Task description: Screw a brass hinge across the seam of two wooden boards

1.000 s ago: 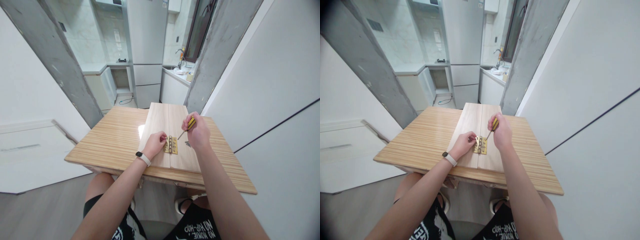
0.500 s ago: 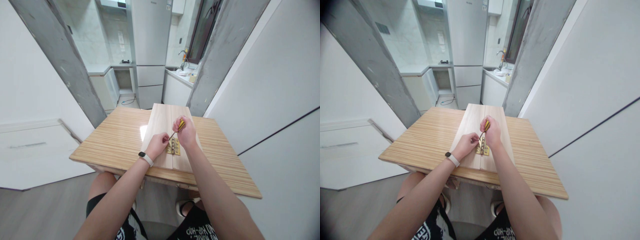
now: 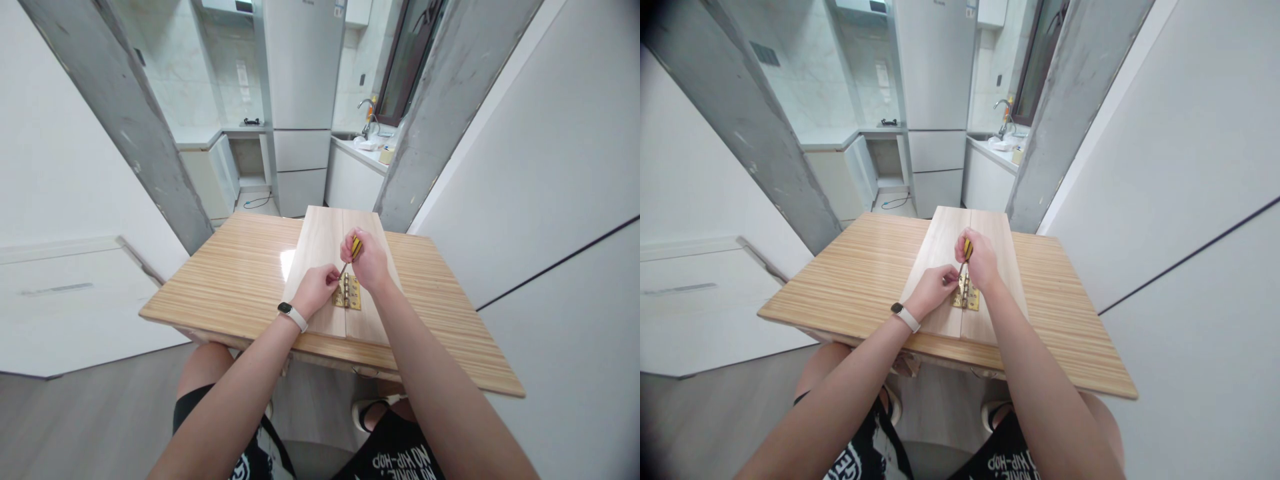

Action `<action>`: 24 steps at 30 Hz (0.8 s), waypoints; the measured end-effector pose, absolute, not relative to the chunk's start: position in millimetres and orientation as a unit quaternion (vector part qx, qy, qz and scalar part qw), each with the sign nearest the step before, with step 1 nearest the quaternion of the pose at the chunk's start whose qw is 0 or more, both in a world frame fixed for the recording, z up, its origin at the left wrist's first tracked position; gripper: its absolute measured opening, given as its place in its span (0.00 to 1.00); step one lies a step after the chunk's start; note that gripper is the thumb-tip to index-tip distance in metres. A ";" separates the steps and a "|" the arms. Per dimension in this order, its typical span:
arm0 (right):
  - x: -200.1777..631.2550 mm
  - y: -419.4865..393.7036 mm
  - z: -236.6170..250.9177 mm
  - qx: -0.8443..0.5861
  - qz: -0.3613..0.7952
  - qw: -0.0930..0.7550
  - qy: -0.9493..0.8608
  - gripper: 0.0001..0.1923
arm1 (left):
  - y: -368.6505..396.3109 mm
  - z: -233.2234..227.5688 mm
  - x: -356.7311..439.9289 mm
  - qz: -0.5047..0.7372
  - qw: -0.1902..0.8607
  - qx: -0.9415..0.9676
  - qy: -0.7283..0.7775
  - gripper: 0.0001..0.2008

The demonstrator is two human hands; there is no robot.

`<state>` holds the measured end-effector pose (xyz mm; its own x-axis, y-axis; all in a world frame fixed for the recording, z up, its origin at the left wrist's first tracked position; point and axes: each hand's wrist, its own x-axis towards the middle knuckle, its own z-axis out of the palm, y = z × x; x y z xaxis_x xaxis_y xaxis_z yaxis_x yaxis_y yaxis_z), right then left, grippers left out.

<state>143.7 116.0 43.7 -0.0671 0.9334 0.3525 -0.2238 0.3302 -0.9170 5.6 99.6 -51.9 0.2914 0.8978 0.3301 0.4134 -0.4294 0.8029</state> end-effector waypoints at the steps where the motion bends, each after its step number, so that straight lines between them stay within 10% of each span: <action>1: 143.7 115.9 43.8 -0.323 0.480 0.598 -0.555 0.25 | 99.8 -52.5 6.0 0.400 0.301 0.745 0.440 0.08; 24: 140.6 109.7 39.7 -0.302 0.501 0.624 -0.518 0.12 | 98.7 -53.1 6.6 0.391 0.268 0.761 0.442 0.07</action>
<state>140.6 109.7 39.7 -0.0394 0.9381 0.3441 -0.3119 0.3156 -0.8962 6.6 98.7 -53.1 0.3023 0.8834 0.3582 0.4636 -0.4646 0.7545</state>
